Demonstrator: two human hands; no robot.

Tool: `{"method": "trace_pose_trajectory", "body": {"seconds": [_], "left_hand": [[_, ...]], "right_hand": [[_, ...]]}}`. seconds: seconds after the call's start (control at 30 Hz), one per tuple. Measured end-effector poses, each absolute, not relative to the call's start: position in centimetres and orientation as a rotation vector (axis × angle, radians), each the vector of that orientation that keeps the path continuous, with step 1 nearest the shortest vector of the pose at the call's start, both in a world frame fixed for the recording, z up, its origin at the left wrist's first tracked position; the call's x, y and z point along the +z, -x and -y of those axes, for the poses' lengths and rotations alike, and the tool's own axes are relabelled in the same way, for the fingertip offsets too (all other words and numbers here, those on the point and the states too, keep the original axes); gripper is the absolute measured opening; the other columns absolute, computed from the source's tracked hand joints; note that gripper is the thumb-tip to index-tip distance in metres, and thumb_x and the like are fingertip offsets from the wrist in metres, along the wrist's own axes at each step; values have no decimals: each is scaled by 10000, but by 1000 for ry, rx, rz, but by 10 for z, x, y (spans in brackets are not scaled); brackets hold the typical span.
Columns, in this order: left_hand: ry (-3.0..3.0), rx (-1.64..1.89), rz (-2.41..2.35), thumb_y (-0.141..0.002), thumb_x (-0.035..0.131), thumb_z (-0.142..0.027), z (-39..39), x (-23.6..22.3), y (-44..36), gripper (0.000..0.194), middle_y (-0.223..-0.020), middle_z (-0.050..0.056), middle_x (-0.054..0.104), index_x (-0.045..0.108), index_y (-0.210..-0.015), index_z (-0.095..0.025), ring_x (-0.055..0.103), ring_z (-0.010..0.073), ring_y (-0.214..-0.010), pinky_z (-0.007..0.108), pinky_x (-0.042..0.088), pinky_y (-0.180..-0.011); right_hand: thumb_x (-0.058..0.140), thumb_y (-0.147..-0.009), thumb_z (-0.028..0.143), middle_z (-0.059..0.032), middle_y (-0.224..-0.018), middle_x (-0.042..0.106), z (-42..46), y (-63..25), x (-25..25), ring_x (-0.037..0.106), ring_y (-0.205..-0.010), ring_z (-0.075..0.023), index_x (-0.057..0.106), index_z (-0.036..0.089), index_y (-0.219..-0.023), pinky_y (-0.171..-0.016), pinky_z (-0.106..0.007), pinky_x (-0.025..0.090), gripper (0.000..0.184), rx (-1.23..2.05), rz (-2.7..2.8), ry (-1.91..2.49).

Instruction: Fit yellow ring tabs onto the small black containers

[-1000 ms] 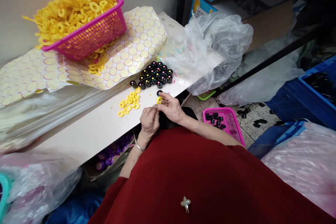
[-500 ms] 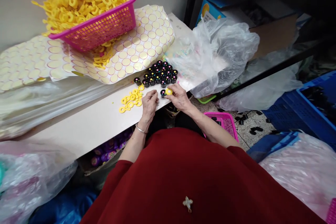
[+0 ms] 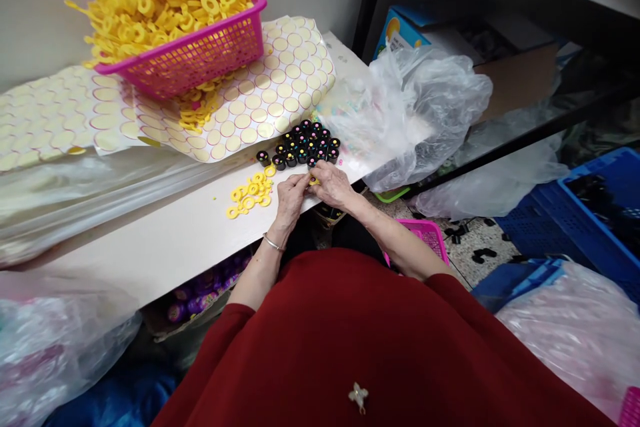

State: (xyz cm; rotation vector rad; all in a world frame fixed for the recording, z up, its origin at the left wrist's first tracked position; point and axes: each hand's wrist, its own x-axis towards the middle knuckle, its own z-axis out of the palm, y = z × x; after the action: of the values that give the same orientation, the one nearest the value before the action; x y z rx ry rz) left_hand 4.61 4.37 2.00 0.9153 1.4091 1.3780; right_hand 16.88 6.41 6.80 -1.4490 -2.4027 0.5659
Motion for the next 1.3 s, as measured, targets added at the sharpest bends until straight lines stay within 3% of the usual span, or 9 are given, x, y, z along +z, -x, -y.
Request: {"method": "trace_pose_trajectory", "body": {"seconds": [0.27,0.47,0.7,0.9,1.03,1.17,1.3], "left_hand": [[-964,1374,-1478,-675,654,-273,-43,27,-48,152,-754,37,697,732,-729,-154,604,137,-728,249,466,-702],[-992,1384,-1447,-668,670,-290,-43,28,-50,172,-734,22,681,729,-744,-148,581,117,-697,234,464,-688],[-798,1336,-1458,-668,663,-346,-47,24,-58,226,-565,-30,549,682,-743,-133,424,56,-475,185,353,-469],[-992,1370,-1569,-731,637,-406,-44,23,-62,263,-732,17,627,685,-771,-150,532,92,-636,205,438,-594],[-1020,1412,-1588,-741,647,-403,-43,19,-63,254,-775,24,636,697,-777,-157,568,110,-711,229,459,-675],[-1002,1432,-1575,-748,647,-392,-44,17,-64,244,-775,22,647,703,-778,-156,574,116,-748,239,461,-731],[-973,1385,-1589,-741,646,-384,-44,20,-64,241,-755,17,644,691,-759,-148,558,110,-708,231,455,-683]], "right_hand": [[624,-784,287,-40,-908,553,-71,-175,48,524,-818,-162,648,156,-982,-704,-268,409,239,868,2136,1288],[471,-869,283,-11,-745,538,-72,-169,26,518,-756,-124,671,148,-786,-683,-235,420,255,1111,1684,1270],[521,-804,312,1,-748,499,-65,-158,23,484,-602,-80,627,154,-683,-463,-180,387,226,1364,1259,1289],[550,-817,418,29,-602,503,-60,-158,26,423,-437,-53,620,149,-774,-366,-175,350,282,1548,1033,1269],[552,-815,485,41,-524,479,-60,-157,24,422,-408,-61,592,152,-733,-355,-183,370,346,1575,989,1268],[578,-790,478,43,-516,483,-61,-156,25,426,-395,-69,585,158,-726,-348,-195,367,327,1584,997,1290],[569,-791,423,46,-512,479,-61,-155,30,423,-417,-68,569,164,-709,-365,-182,336,271,1555,1016,1323]]}}
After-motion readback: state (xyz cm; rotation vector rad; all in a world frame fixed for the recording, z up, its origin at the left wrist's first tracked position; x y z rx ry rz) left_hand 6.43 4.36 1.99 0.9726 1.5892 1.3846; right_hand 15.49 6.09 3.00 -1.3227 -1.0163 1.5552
